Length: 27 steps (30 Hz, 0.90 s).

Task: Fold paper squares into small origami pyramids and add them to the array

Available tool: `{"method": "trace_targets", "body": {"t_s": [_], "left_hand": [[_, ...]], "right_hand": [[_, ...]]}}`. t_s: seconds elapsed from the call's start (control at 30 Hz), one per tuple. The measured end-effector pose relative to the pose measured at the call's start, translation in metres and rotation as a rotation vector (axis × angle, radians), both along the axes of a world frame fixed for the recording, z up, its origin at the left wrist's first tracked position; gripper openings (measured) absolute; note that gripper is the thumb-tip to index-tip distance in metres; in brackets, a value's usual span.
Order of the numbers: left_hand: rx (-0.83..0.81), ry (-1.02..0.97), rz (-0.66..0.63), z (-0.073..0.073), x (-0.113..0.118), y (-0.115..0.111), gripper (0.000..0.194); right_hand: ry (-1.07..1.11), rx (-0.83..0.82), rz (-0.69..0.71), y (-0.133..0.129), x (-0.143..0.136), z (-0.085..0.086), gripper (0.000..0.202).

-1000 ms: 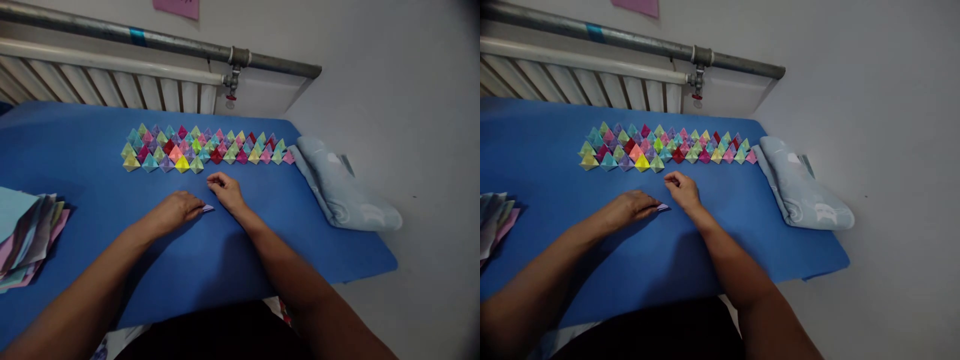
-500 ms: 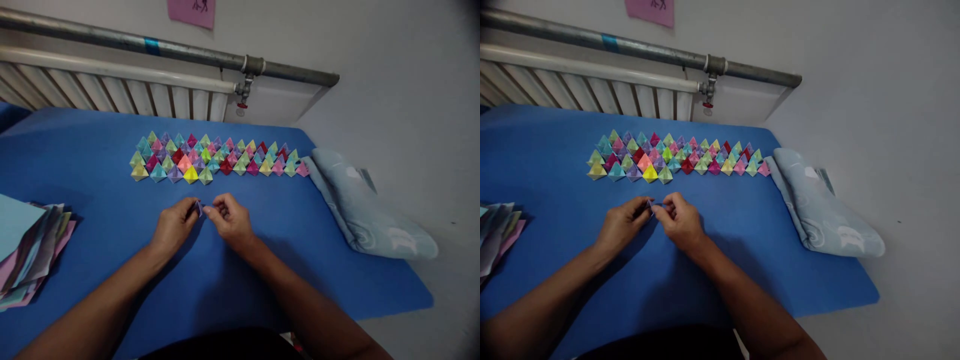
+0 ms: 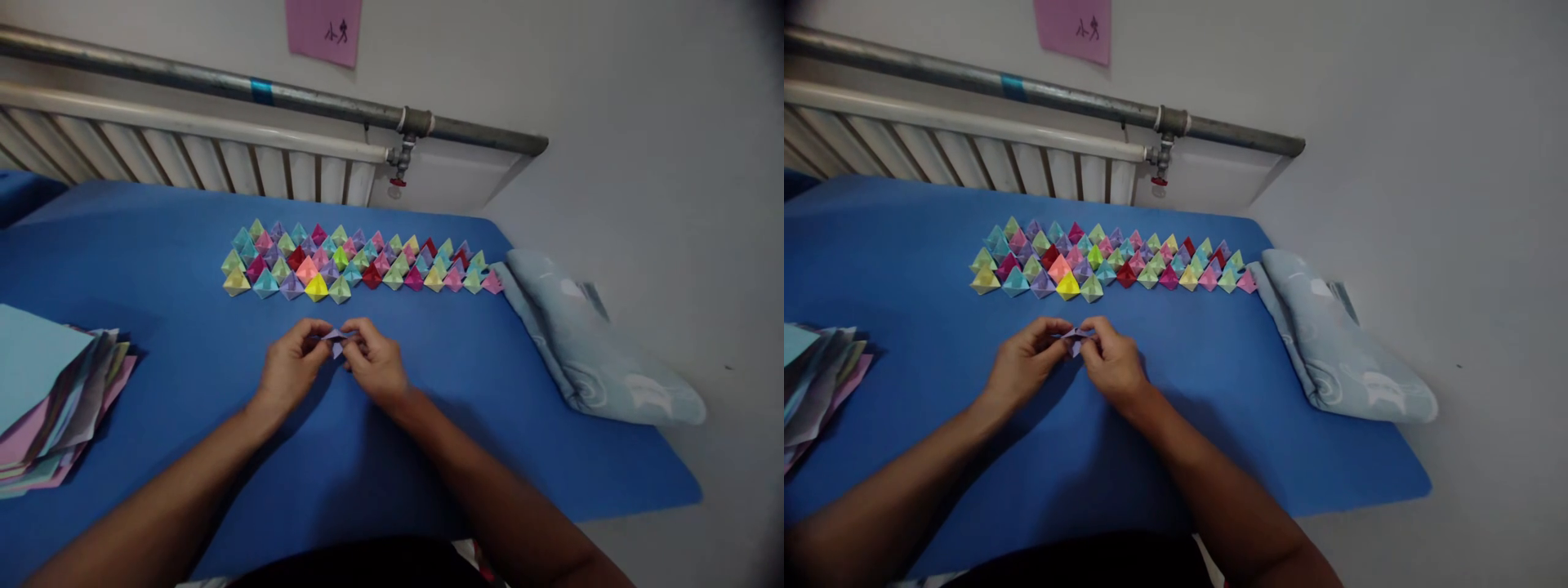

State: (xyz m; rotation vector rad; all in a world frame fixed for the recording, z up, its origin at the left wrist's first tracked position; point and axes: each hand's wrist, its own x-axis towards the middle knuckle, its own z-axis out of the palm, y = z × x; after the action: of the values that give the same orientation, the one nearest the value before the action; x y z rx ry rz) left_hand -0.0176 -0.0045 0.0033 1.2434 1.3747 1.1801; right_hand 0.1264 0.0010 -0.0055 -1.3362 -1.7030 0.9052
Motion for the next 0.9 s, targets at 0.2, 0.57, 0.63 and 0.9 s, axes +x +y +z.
{"method": "trace_targets", "body": {"t_s": [0.2, 0.57, 0.63, 0.9], "left_hand": [[-0.225, -0.429, -0.018, 0.014, -0.003, 0.002, 0.022], [-0.264, -0.504, -0.045, 0.017, -0.008, 0.002, 0.041], [-0.225, -0.469, -0.033, 0.017, -0.008, 0.001, 0.041], [-0.219, -0.436, -0.071, 0.018, -0.008, 0.001, 0.041]], "right_hand": [[0.223, 0.034, 0.019, -0.001, 0.001, -0.001, 0.019], [0.437, -0.096, 0.051, -0.009, 0.003, 0.011, 0.019], [0.51, -0.225, 0.014, -0.007, 0.002, 0.012, 0.026], [0.435, -0.362, 0.061, -0.004, 0.003, 0.014, 0.025]]}}
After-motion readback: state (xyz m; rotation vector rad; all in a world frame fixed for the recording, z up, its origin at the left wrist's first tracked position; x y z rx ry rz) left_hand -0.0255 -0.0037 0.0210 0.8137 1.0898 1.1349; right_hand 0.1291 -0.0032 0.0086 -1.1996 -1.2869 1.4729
